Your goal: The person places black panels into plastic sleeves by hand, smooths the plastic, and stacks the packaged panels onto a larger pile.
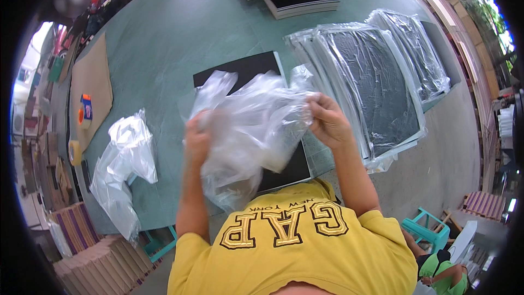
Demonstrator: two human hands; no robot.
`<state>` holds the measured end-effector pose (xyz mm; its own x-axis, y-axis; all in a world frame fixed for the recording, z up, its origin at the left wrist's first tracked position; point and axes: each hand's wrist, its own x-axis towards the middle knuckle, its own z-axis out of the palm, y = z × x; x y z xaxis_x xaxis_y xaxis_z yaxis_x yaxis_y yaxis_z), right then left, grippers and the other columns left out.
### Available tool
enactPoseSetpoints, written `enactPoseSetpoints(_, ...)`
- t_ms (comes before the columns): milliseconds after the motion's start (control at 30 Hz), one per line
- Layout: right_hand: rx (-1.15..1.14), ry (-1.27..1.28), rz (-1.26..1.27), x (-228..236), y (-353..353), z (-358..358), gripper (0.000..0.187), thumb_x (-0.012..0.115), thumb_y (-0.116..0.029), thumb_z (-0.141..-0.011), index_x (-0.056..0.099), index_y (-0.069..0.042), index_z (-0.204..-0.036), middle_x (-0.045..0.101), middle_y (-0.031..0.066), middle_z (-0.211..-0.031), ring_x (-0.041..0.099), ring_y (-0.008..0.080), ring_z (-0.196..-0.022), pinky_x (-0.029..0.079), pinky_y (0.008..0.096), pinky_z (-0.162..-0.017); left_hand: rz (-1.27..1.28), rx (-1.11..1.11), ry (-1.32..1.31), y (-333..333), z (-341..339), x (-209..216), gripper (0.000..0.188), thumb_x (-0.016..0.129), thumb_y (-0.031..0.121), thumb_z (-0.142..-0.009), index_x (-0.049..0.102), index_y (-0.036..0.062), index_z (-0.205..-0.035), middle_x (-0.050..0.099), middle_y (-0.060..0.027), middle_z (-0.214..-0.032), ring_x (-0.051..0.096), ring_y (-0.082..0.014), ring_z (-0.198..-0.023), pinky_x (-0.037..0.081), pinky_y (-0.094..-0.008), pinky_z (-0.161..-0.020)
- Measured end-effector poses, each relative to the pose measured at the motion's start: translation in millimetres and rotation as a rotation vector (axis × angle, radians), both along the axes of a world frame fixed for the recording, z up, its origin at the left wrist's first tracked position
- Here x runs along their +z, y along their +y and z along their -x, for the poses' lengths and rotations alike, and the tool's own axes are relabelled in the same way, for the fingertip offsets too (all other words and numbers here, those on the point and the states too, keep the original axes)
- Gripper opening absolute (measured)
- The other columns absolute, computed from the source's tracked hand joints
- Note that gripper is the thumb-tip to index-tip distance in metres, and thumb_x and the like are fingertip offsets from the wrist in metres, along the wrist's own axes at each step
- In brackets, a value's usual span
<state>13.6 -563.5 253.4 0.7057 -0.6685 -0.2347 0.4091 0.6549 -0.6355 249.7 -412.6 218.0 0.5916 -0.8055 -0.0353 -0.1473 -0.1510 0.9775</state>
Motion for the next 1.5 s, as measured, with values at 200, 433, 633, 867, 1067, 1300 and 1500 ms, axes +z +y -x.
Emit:
enactPoseSetpoints(200, 0.091, 0.237, 0.027, -10.3, -17.9, 60.1, 0.012, 0.060, -0.008, -0.079, 0.055, 0.000, -0.087, 0.059, 0.0068, -0.079, 0.058, 0.0126, -0.071, 0.048, 0.0232, -0.064, -0.245, 0.753, -0.069, 156.1, -114.1, -20.7, 0.029, 0.061, 0.022, -0.078, 0.057, -0.0032, -0.093, 0.057, -0.0120, -0.102, 0.053, -0.0178, -0.090, 0.045, -0.0297, -0.074)
enactPoseSetpoints(433, 0.254, 0.147, 0.055, -6.7, -0.3, -3.5, 0.013, 0.061, -0.006, -0.078, 0.057, 0.000, -0.089, 0.060, 0.0049, -0.080, 0.058, 0.0114, -0.068, 0.049, 0.0229, -0.063, 0.317, 0.375, -0.092, 54.5, -20.9, 55.6, 0.021, 0.042, -0.011, -0.063, 0.048, 0.0041, -0.077, 0.052, -0.0044, -0.072, 0.053, -0.0147, -0.070, 0.046, -0.0288, -0.067)
enactPoseSetpoints(633, 0.277, -0.037, -0.086, 7.9, 14.0, -35.7, 0.013, 0.062, -0.013, -0.079, 0.057, -0.002, -0.082, 0.059, 0.0031, -0.076, 0.056, 0.0091, -0.064, 0.047, 0.0214, -0.059, -0.045, -0.344, -0.143, -2.4, 44.0, 79.5, 0.008, 0.057, 0.009, -0.077, 0.057, 0.0009, -0.077, 0.054, -0.0018, -0.063, 0.049, -0.0077, -0.060, 0.040, -0.0217, -0.055)
enactPoseSetpoints(867, 0.178, 0.251, 0.179, 4.1, 30.6, -48.3, 0.033, 0.059, -0.039, -0.079, 0.055, -0.007, -0.072, 0.054, -0.0014, -0.064, 0.048, 0.0059, -0.052, 0.040, 0.0220, -0.048, 0.067, -0.313, -0.106, -27.6, 80.9, 74.9, 0.017, 0.060, 0.019, -0.079, 0.058, 0.0019, -0.076, 0.053, 0.0012, -0.061, 0.046, -0.0060, -0.058, 0.037, -0.0205, -0.053)
enactPoseSetpoints(1067, 0.185, -0.193, -0.077, -13.6, 10.7, -20.7, 0.030, 0.054, -0.036, -0.082, 0.055, -0.007, -0.074, 0.057, 0.0011, -0.067, 0.053, 0.0087, -0.060, 0.043, 0.0224, -0.056, -0.088, -0.184, -0.130, -1.7, 37.4, 48.0, 0.016, 0.061, 0.015, -0.076, 0.060, 0.0004, -0.082, 0.058, -0.0031, -0.068, 0.050, -0.0096, -0.061, 0.040, -0.0241, -0.055)
enactPoseSetpoints(1300, 0.315, 0.133, 0.459, 28.4, 11.1, -22.8, 0.008, 0.055, -0.008, -0.082, 0.059, -0.001, -0.080, 0.056, 0.0035, -0.067, 0.052, 0.0091, -0.064, 0.043, 0.0220, -0.059, 0.127, 0.279, -0.321, 27.7, -12.6, 85.8, 0.022, 0.065, 0.013, -0.072, 0.058, 0.0015, -0.089, 0.060, -0.0060, -0.079, 0.055, -0.0126, -0.072, 0.044, -0.0251, -0.064)
enactPoseSetpoints(1500, -0.150, -0.184, 0.776, 109.6, 3.3, -49.9, 0.013, 0.055, -0.001, -0.076, 0.058, 0.000, -0.089, 0.054, 0.0090, -0.096, 0.053, 0.0156, -0.083, 0.042, 0.0249, -0.074, 0.016, -0.669, -0.409, 0.0, 76.2, 95.1, 0.021, 0.060, 0.020, -0.079, 0.051, 0.0008, -0.082, 0.055, -0.0169, -0.065, 0.056, -0.0324, -0.061, 0.042, -0.0358, -0.055)
